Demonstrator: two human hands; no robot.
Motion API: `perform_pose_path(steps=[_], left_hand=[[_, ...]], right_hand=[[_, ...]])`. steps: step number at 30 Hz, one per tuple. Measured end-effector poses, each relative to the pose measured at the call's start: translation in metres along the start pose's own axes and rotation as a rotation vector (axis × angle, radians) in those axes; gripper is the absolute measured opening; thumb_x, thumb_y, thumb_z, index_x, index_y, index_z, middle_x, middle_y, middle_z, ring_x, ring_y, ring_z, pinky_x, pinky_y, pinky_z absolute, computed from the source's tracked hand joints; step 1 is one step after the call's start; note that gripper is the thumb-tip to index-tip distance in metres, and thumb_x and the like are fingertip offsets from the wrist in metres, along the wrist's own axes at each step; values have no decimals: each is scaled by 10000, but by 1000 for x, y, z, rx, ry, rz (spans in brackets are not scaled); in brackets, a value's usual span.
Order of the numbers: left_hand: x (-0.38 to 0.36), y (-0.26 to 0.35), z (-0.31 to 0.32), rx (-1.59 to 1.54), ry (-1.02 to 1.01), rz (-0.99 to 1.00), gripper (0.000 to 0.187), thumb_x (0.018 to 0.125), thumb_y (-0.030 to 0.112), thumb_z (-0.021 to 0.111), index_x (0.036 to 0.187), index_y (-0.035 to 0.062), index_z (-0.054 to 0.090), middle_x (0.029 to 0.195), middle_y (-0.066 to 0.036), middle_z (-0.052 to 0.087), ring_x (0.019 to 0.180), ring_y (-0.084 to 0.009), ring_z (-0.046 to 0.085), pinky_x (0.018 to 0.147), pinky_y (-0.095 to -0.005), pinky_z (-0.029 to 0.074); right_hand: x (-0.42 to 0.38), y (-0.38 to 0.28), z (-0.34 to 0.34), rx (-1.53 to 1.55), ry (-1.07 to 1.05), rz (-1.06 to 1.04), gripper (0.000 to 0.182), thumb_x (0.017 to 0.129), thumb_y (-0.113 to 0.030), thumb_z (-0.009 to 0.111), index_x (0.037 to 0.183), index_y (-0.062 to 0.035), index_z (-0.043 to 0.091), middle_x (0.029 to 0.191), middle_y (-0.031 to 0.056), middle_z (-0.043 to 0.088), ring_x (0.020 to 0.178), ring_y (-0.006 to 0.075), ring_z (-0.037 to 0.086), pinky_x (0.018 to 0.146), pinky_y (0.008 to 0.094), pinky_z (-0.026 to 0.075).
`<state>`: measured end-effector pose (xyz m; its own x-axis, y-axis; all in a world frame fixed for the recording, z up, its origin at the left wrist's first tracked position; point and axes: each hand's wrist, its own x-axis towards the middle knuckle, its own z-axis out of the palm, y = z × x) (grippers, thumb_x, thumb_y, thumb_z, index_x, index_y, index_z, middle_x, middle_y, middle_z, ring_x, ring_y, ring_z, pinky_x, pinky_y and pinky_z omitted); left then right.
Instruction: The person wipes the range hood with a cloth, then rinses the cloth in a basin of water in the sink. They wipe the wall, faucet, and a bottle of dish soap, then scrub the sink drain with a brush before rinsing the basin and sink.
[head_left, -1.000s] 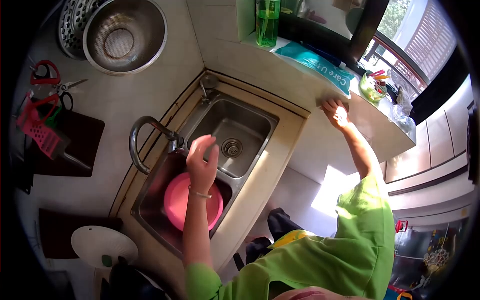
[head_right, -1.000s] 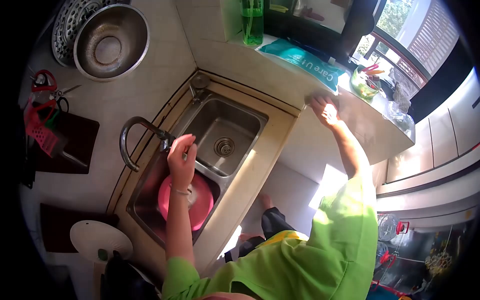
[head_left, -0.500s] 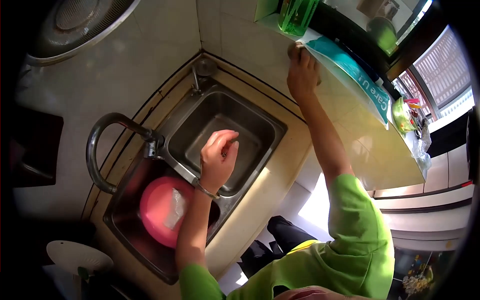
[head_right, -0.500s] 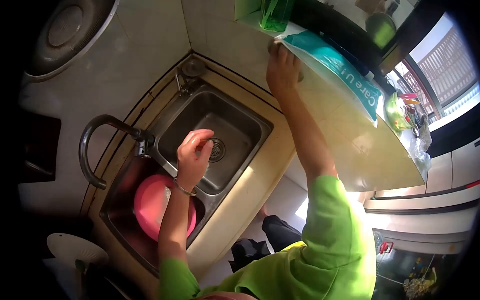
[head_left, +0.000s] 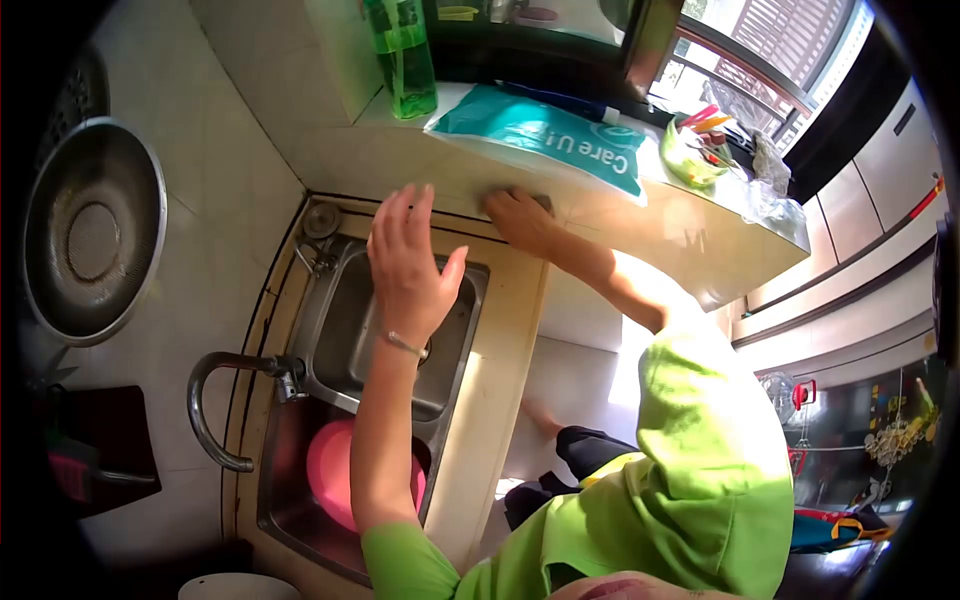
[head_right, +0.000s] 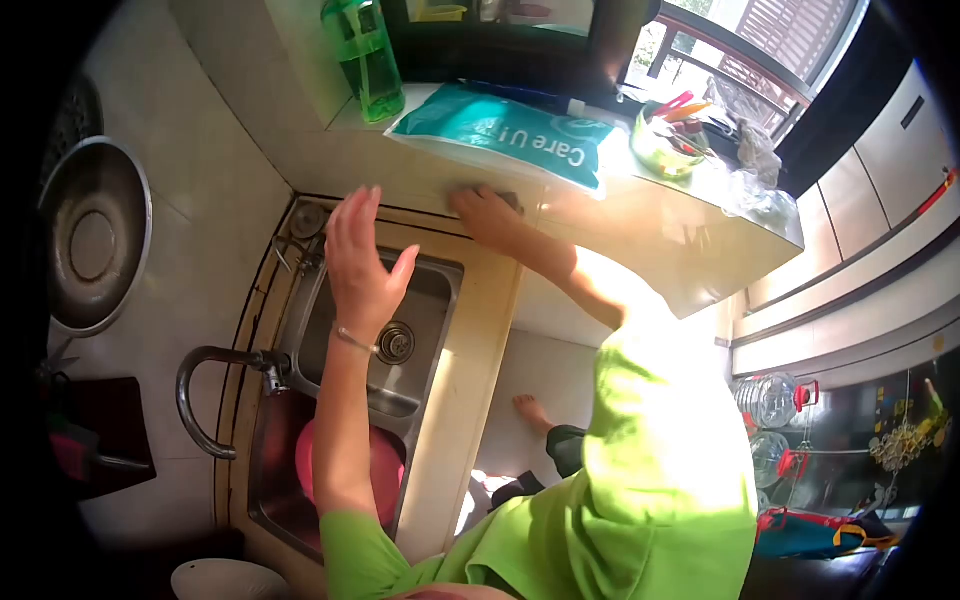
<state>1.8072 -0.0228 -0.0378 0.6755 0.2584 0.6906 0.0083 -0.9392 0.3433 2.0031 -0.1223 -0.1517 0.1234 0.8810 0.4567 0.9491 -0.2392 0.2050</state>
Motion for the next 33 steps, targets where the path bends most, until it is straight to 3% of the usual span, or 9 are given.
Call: perform_pose_path(steps=[3,5,8,11,12,15,20,24,33], left_hand=[[46,21,18,87,-58,187,777,601,160,702,1266,109,303,1209,-98,394,1147,-250,345,949,-429,280],[68,32,35,188,-152,332,842,577,158,716,1288,109,268,1261,-81,362,1191,-239,318,977,-422,253],[92,36,60,242,-217,456,764,586,162,706,1253,122,337,1239,-57,402,1185,-224,337,977,-437,252],[98,30,78,193,-214,528,616,597,128,686,1164,123,444,1183,-46,460,1154,-221,381,973,-444,259],[100,31,82,185,-139,566,431,612,89,659,1026,106,541,1106,-47,519,1098,-222,441,950,-436,301],[100,29,93,126,-94,595,332,621,60,636,947,91,578,1066,-55,542,1054,-215,478,916,-418,351],[97,30,104,59,8,557,206,649,35,593,852,69,602,936,-61,596,929,-227,557,782,-340,454],[95,31,108,37,81,563,171,653,24,573,818,57,602,892,-63,603,868,-225,579,705,-317,477],[118,28,129,58,72,578,151,649,40,547,784,90,592,863,-28,603,739,-184,586,583,-287,489]], right_hand=[[-77,18,-37,460,-53,610,212,695,-144,491,864,-36,559,843,126,512,816,284,509,717,376,410],[-111,27,-104,349,-147,499,181,662,-159,520,811,-74,580,767,126,515,731,283,535,660,358,448],[-117,30,-181,620,33,546,86,655,-132,521,641,-62,568,679,86,511,608,227,526,574,312,440],[-90,57,-225,1081,18,714,249,740,-208,545,609,3,538,609,74,469,572,155,497,555,274,409],[-74,66,-237,1013,39,709,295,751,-242,552,597,9,537,615,76,481,575,153,502,556,282,413],[-17,97,-246,685,-30,732,337,730,-304,594,586,-1,571,657,111,556,607,196,560,572,310,444],[54,125,-192,-73,-242,425,159,683,-163,560,687,-23,634,713,154,609,722,295,609,626,343,488],[67,135,-169,-193,-480,333,129,658,-108,533,692,-36,634,713,137,615,727,280,615,625,345,491],[77,138,-223,-266,-262,330,120,641,-91,543,702,-43,634,756,154,612,732,292,607,615,360,492]])
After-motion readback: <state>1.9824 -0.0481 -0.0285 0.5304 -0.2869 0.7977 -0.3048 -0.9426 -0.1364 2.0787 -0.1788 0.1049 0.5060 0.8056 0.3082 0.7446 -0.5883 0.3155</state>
